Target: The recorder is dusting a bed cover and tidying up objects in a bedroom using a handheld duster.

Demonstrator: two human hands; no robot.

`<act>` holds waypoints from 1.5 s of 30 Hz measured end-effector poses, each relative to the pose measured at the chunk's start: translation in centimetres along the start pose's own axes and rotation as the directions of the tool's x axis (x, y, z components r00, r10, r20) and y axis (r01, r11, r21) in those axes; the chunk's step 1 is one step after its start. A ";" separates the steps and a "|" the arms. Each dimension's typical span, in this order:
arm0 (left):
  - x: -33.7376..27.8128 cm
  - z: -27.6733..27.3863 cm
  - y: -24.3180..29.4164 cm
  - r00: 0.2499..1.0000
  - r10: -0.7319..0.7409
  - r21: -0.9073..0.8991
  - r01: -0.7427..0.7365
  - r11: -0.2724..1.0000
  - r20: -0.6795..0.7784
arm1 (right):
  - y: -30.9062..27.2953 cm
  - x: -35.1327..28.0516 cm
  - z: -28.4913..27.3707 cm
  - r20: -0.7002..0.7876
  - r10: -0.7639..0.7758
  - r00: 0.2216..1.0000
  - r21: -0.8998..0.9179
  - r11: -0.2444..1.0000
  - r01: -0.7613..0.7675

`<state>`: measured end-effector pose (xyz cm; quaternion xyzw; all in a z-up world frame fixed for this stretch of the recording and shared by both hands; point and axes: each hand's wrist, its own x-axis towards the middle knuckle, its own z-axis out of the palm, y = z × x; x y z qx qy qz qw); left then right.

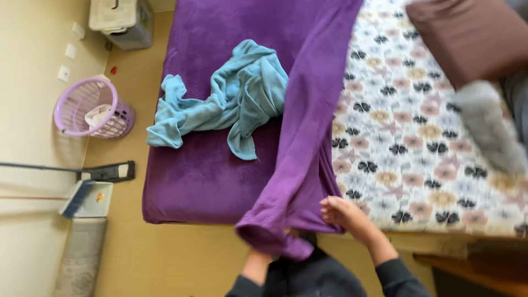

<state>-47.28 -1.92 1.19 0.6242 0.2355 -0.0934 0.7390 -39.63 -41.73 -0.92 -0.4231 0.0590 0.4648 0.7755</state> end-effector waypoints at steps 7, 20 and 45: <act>-1.3 2.0 -1.8 0.991 0.036 -0.082 -0.047 0.996 -0.132 | 7.2 1.9 -4.8 -0.578 -0.130 0.805 -0.810 -0.028 -0.586; 5.3 -14.6 -4.3 0.977 0.208 0.062 -0.205 0.977 -0.044 | 0.3 23.5 30.0 -0.352 -0.125 0.927 0.138 0.973 0.184; 4.5 -28.8 19.7 0.737 -0.100 -0.587 0.606 0.537 0.669 | 23.5 33.8 45.9 -0.648 -0.327 0.688 -0.178 0.943 0.280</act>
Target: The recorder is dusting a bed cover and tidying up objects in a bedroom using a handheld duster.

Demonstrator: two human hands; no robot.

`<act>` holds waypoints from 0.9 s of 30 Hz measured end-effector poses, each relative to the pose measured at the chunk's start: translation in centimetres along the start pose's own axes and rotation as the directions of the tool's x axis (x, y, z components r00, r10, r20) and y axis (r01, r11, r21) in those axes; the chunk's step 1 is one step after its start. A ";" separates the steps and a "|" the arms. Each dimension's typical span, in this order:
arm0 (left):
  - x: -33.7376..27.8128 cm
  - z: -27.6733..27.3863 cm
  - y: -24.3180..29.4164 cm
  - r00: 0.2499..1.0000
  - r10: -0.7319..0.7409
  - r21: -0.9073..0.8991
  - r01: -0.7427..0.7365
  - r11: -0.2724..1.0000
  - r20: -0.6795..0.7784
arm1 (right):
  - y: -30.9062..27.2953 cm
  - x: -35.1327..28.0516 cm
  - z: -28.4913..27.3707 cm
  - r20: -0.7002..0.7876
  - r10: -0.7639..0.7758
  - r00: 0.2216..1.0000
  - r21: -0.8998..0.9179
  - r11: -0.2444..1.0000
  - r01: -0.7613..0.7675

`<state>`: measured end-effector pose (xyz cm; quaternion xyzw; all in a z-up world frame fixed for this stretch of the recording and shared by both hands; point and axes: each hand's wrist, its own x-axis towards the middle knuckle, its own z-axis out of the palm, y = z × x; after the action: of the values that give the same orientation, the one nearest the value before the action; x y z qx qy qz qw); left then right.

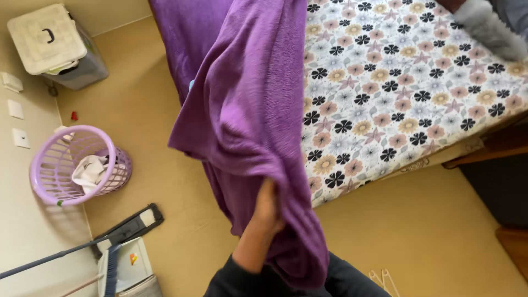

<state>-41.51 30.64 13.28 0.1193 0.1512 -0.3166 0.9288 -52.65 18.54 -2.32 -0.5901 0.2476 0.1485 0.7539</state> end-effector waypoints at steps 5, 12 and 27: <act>-3.8 -7.4 -0.6 0.961 -0.087 0.947 -0.275 -0.166 0.264 | 3.5 -2.9 0.9 -0.056 0.094 0.994 0.384 0.921 -0.066; -12.1 -17.4 4.5 0.861 -0.324 0.907 -0.421 -0.024 0.391 | 4.4 -7.2 -1.2 -0.104 0.210 0.972 0.757 0.651 -0.059; -12.0 -29.9 43.8 0.936 -0.126 0.944 0.329 -0.011 -0.328 | -11.7 14.7 40.3 -0.193 0.137 0.972 0.446 0.894 -0.038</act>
<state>-29.41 80.54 -4.64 0.7251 -0.0260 -0.4683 0.5043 -26.39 53.30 6.51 -0.4060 0.3828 0.0568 0.8279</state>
